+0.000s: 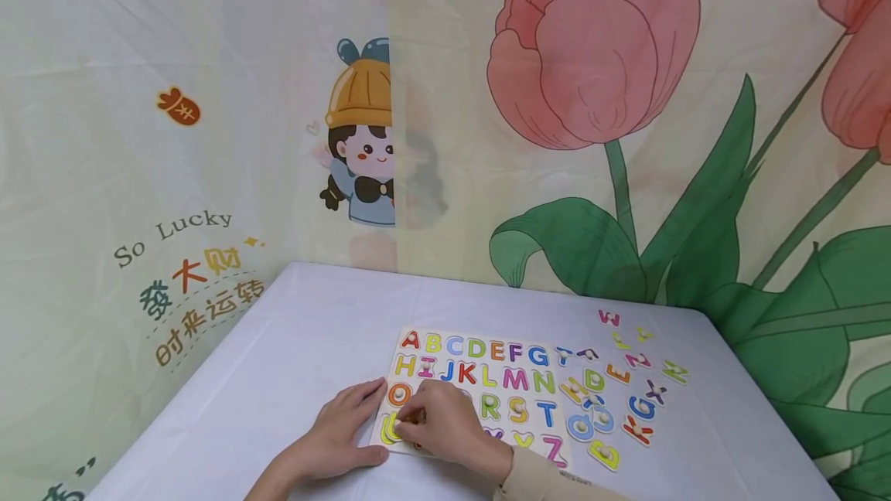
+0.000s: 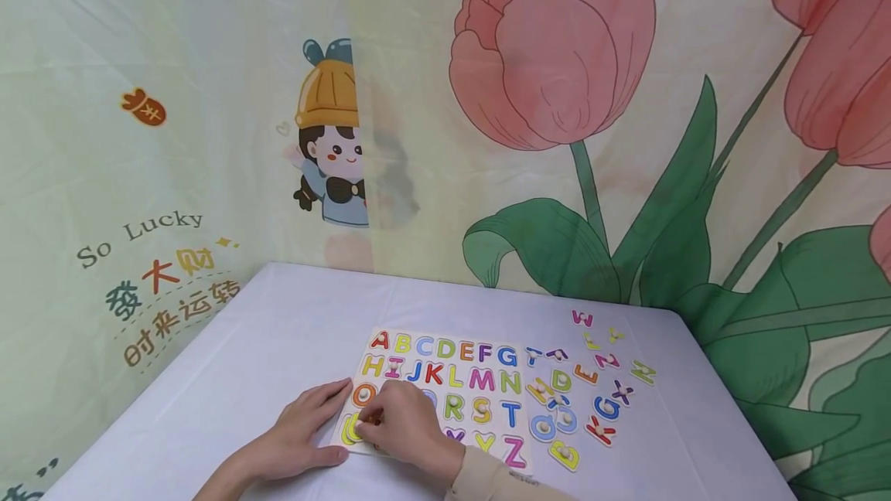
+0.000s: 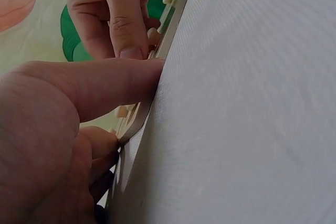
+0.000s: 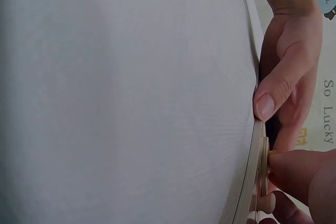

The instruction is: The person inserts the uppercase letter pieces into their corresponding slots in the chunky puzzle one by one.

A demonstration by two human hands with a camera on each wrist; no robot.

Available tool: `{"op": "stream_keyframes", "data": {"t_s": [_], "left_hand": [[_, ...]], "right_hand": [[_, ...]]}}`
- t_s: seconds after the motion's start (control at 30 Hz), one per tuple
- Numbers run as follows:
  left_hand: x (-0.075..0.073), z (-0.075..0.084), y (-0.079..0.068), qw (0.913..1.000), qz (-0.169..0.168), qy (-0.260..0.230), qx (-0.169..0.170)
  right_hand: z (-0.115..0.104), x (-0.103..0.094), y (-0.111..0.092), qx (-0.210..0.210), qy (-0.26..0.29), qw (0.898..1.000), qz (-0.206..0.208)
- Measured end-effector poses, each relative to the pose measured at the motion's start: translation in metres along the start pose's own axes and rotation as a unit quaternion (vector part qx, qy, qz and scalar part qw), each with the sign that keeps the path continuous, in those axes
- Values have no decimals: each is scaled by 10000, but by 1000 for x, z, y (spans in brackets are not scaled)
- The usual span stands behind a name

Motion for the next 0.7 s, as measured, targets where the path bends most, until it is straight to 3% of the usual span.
{"op": "stream_keyframes", "data": {"t_s": [0.7], "left_hand": [[0,-3,0,9998,-138,-23,-127]], "right_hand": [[-1,7,4,-146,115,9996,-210]]}}
Point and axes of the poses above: each hand's wrist, its own y-axis towards the middle knuckle, its own x-axis out of the palm, z = x × y, the point moved 2 cm from there along y, towards the middle knuckle, and after that the axes turned 3 degrees about x, right-handed, at the moved point
